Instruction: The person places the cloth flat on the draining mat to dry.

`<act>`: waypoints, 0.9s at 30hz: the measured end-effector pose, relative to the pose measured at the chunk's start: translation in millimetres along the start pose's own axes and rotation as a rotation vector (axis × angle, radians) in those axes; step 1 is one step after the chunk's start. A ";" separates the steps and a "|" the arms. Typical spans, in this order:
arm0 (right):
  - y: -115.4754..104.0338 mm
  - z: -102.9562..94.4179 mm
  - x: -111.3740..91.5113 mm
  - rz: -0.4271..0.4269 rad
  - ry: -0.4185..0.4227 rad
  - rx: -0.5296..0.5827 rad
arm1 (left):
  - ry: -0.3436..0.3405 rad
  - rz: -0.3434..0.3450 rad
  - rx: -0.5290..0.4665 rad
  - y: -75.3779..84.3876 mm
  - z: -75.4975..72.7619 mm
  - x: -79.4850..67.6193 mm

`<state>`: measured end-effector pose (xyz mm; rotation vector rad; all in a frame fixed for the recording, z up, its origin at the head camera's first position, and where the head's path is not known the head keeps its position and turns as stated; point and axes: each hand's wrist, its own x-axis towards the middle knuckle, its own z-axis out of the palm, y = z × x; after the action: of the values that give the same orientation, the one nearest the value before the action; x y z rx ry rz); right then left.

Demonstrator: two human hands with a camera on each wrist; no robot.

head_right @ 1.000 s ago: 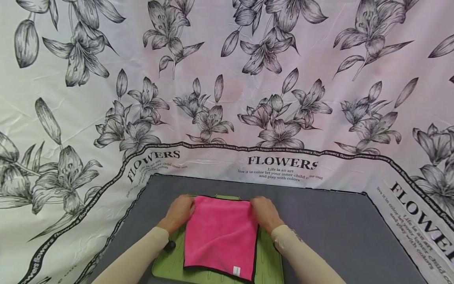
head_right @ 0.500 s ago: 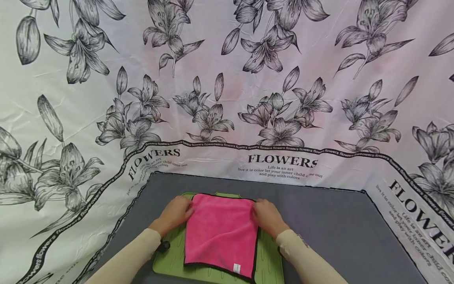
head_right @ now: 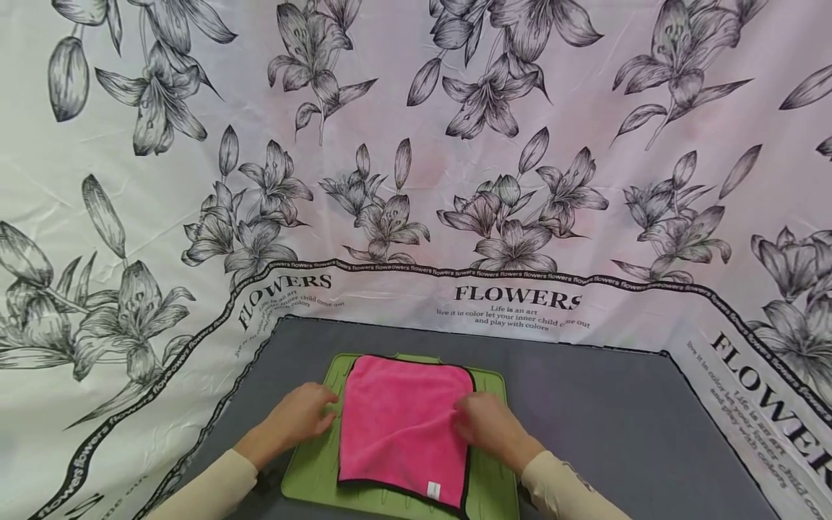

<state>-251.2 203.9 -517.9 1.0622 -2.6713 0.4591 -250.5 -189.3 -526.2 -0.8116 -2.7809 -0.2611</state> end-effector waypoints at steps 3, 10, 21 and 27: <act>-9.2 -1.4 -9.0 0.009 -0.045 0.027 | -0.031 0.043 0.004 7.4 -4.7 -10.9; -29.0 2.9 -25.9 0.017 -0.146 0.105 | -0.072 0.156 0.008 21.6 -5.7 -20.5; -51.5 15.6 -43.1 -0.023 -0.191 0.068 | 0.006 0.181 -0.163 41.8 9.2 -19.8; -61.9 17.2 -45.3 0.021 -0.204 0.106 | 0.007 0.224 -0.166 52.4 12.4 -16.3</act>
<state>-177.6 183.2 -535.9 1.1707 -2.8662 0.5278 -210.6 -151.1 -537.0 -1.1484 -2.6565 -0.4564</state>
